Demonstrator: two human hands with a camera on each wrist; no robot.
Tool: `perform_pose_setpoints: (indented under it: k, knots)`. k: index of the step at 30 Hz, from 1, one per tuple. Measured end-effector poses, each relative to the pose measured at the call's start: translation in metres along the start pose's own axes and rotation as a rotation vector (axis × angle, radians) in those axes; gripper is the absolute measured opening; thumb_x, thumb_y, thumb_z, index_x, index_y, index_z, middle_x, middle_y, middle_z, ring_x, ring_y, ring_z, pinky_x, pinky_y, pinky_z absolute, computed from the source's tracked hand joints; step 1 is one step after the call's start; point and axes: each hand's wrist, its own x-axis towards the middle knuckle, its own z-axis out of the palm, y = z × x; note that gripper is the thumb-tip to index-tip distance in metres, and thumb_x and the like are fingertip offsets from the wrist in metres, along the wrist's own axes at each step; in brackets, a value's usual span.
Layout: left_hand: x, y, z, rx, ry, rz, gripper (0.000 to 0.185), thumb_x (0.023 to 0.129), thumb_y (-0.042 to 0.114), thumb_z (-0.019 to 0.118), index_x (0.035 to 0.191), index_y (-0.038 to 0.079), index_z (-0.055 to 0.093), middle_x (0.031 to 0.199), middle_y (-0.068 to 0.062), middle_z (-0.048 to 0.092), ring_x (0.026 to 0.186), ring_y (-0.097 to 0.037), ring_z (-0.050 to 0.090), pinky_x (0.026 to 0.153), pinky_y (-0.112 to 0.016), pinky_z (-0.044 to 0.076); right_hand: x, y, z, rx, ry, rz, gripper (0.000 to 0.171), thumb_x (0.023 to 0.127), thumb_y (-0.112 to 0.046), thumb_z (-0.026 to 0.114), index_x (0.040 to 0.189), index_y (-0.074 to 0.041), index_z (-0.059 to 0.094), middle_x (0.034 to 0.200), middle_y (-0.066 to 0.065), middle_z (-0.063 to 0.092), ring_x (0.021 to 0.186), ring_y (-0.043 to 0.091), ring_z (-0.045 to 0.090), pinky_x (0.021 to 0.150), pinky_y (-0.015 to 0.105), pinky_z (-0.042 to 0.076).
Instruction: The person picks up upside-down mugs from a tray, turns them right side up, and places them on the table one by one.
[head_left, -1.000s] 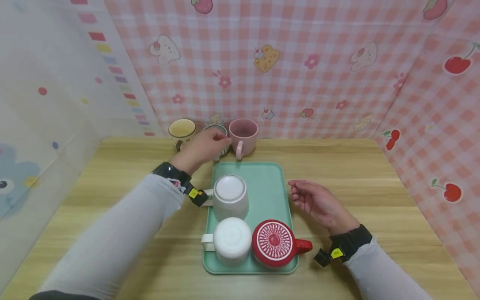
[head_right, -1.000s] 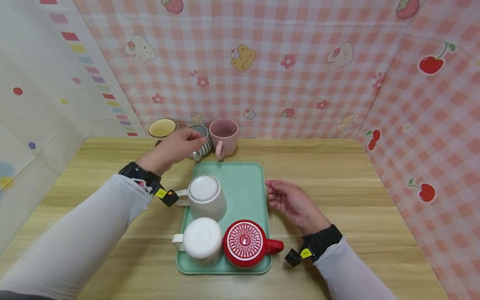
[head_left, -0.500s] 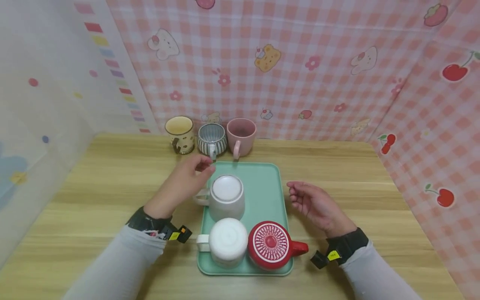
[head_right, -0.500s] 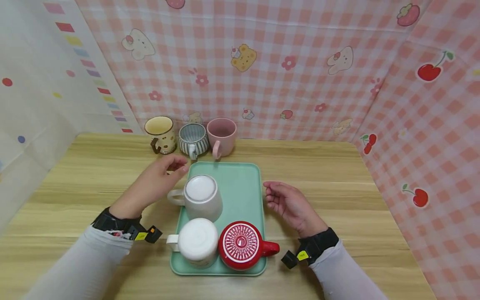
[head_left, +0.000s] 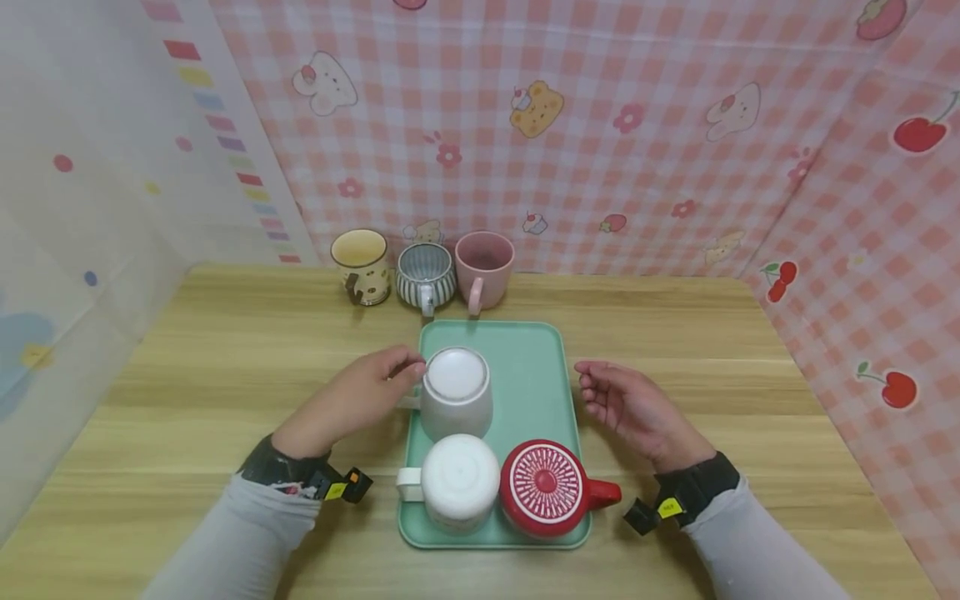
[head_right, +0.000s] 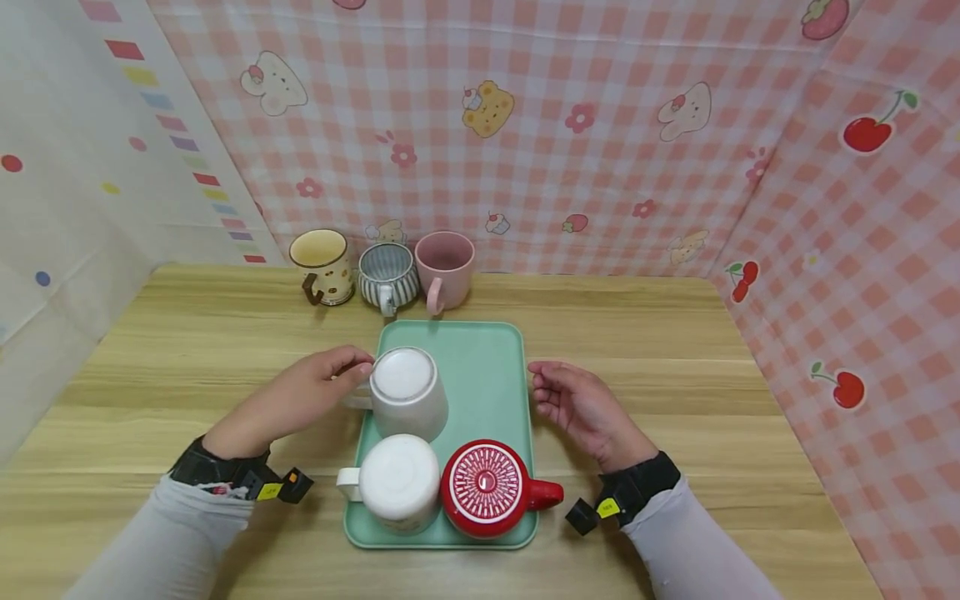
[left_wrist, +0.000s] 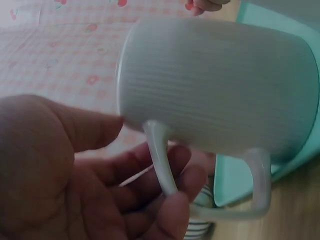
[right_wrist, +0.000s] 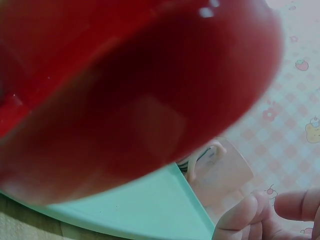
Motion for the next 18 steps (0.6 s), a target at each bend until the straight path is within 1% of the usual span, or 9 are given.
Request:
perform_pose_setpoints:
  k: [4, 7, 11, 14, 18]
  knots:
    - [0.002, -0.007, -0.001, 0.029, -0.059, 0.011, 0.026, 0.111, 0.033, 0.047, 0.124, 0.018, 0.064, 0.113, -0.006, 0.067, 0.104, -0.023, 0.059, 0.092, -0.043, 0.052, 0.0, 0.0, 0.0, 0.003, 0.001, 0.004, 0.025, 0.111, -0.023, 0.049, 0.12, -0.009, 0.068, 0.098, -0.002, 0.067, 0.089, 0.01, 0.061, 0.08, 0.02, 0.056]
    - [0.004, -0.013, -0.002, 0.036, -0.096, 0.03, 0.023, 0.111, 0.031, 0.048, 0.121, 0.019, 0.065, 0.106, -0.004, 0.065, 0.099, -0.021, 0.058, 0.088, -0.039, 0.051, 0.0, 0.0, 0.0, 0.002, -0.003, 0.004, 0.025, 0.111, -0.023, 0.05, 0.119, -0.008, 0.069, 0.098, -0.002, 0.067, 0.089, 0.01, 0.061, 0.079, 0.02, 0.056]
    - [0.006, -0.017, 0.0, 0.026, -0.116, 0.082, 0.021, 0.11, 0.03, 0.051, 0.111, 0.016, 0.066, 0.094, -0.002, 0.061, 0.09, -0.02, 0.057, 0.082, -0.036, 0.048, 0.0, 0.001, 0.0, 0.0, -0.009, 0.003, 0.026, 0.111, -0.023, 0.05, 0.12, -0.008, 0.068, 0.098, -0.002, 0.067, 0.089, 0.011, 0.061, 0.079, 0.02, 0.056]
    - [0.006, -0.02, 0.002, 0.023, -0.128, 0.121, 0.023, 0.11, 0.032, 0.052, 0.106, 0.014, 0.065, 0.089, 0.0, 0.058, 0.087, -0.019, 0.056, 0.079, -0.035, 0.048, -0.001, 0.001, 0.0, 0.002, -0.015, 0.004, 0.026, 0.111, -0.023, 0.049, 0.121, -0.008, 0.067, 0.098, -0.002, 0.067, 0.089, 0.011, 0.061, 0.08, 0.02, 0.056]
    - [0.006, -0.021, 0.004, 0.027, -0.153, 0.141, 0.026, 0.111, 0.034, 0.049, 0.107, 0.013, 0.065, 0.088, 0.001, 0.056, 0.086, -0.018, 0.055, 0.079, -0.035, 0.047, -0.001, 0.001, 0.001, 0.012, -0.004, 0.012, 0.026, 0.111, -0.024, 0.05, 0.123, -0.007, 0.066, 0.098, -0.002, 0.067, 0.089, 0.011, 0.061, 0.08, 0.02, 0.056]
